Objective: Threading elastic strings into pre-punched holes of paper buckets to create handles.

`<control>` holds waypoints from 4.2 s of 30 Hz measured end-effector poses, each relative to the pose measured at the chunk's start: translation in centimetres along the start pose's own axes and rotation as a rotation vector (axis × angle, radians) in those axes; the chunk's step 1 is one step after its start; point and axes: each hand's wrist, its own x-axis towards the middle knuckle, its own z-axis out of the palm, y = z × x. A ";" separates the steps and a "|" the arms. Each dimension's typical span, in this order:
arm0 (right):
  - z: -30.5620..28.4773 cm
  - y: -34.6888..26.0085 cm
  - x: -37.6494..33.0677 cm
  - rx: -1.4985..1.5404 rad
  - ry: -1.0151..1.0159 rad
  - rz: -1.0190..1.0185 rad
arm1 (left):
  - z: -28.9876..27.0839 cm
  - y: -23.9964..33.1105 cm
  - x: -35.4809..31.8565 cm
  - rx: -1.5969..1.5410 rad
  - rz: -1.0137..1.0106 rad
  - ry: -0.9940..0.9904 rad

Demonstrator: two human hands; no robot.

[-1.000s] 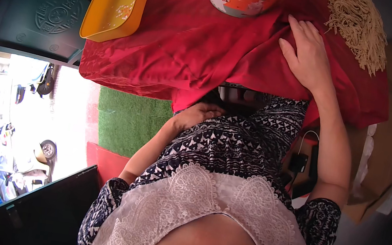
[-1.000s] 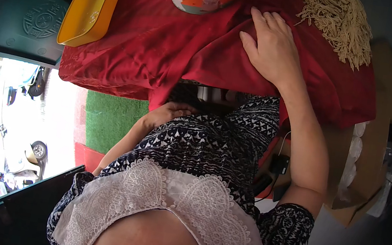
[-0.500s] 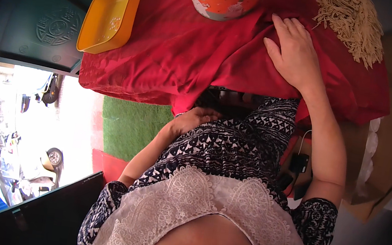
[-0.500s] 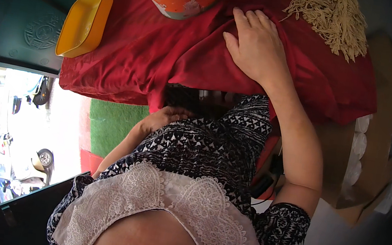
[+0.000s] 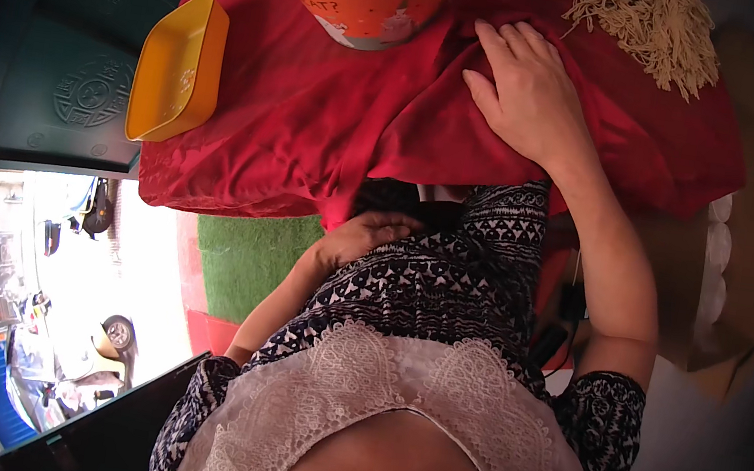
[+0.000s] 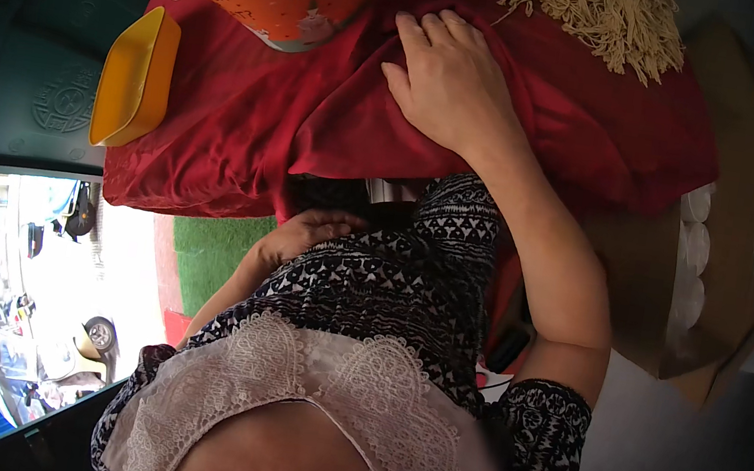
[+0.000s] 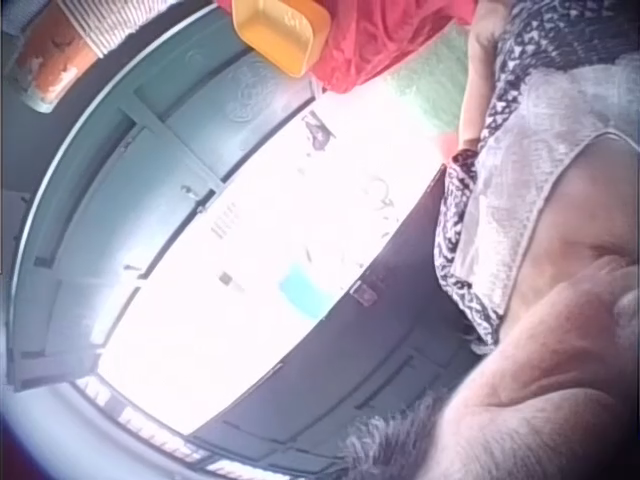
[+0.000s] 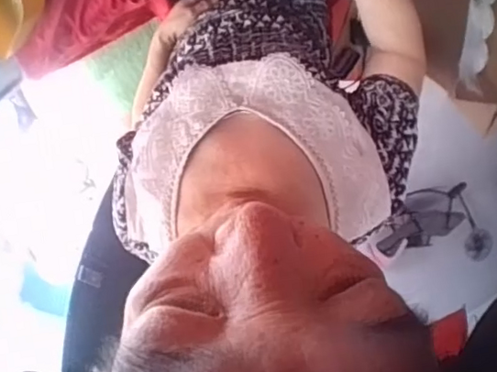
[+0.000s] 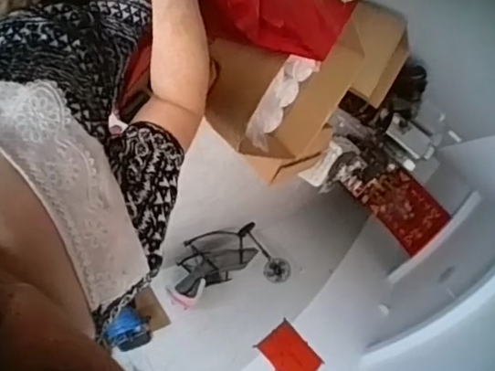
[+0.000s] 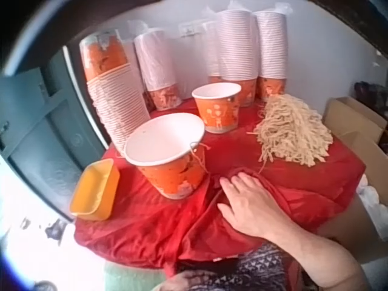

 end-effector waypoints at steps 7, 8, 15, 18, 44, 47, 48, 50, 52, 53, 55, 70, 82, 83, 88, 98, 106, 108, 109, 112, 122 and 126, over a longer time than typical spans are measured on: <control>-0.2 0.3 0.1 0.007 0.008 0.000 | 0.7 1.0 -0.1 -0.142 0.007 -0.106; -0.2 0.4 0.1 0.006 0.011 -0.007 | 0.7 1.0 0.0 -0.119 0.029 -0.102; -1.3 -0.6 0.7 0.027 0.000 -0.019 | -0.2 0.4 0.5 -0.014 0.030 -0.087; -2.0 -0.8 0.6 0.117 0.079 -0.032 | -0.1 0.0 0.9 0.128 0.120 -0.070; -6.7 -3.9 2.5 0.895 0.214 0.178 | 1.9 23.8 -16.3 0.937 0.796 0.207; -5.0 -4.6 4.0 1.179 0.198 0.329 | 1.6 27.8 -14.8 1.056 1.009 0.434; -4.8 -4.7 4.5 1.362 0.182 0.412 | 1.7 28.8 -13.8 1.024 1.054 0.505; -5.3 -5.2 5.3 1.274 0.155 0.350 | 1.6 30.6 -12.0 1.251 1.149 0.637; -5.0 -5.3 5.7 1.295 0.161 0.355 | 1.0 30.8 -9.9 1.423 1.054 0.705; -5.4 -5.4 5.8 1.294 0.163 0.354 | 0.9 30.7 -9.1 1.491 1.006 0.743; -6.2 -5.7 6.1 1.460 0.087 0.398 | 0.6 30.6 -8.1 1.465 0.978 0.715; -9.3 -7.3 2.8 1.140 0.270 0.283 | 3.6 32.0 -9.3 0.984 0.912 0.483; -9.9 -7.1 2.9 1.042 0.267 0.230 | 3.0 33.9 -6.3 1.054 0.831 0.547; -10.0 -7.1 2.8 1.035 0.253 0.229 | 2.7 34.0 -6.2 1.053 0.829 0.547; -10.7 -7.8 2.1 1.073 0.125 0.198 | 2.0 33.8 -6.8 0.756 0.781 0.496; -12.3 -7.9 3.3 0.997 0.253 0.053 | 2.6 33.5 -9.3 1.092 0.980 0.304; -12.9 -4.9 4.9 1.245 0.169 0.130 | 1.8 33.4 -7.7 0.749 0.751 0.385; -13.1 -4.0 5.1 1.024 0.157 -0.042 | 1.6 33.7 -7.8 0.630 0.689 0.366; -13.1 -4.3 5.3 0.848 0.239 -0.063 | 1.6 33.9 -8.1 0.648 0.666 0.376; -12.8 -5.2 5.3 0.651 0.328 0.018 | 2.1 34.2 -8.0 0.679 0.647 0.394; -9.9 -6.5 5.7 1.086 0.353 0.237 | 1.9 33.1 -7.4 0.605 0.690 0.404; -9.3 -6.7 5.8 1.092 0.381 0.242 | 2.2 33.1 -7.4 0.603 0.682 0.398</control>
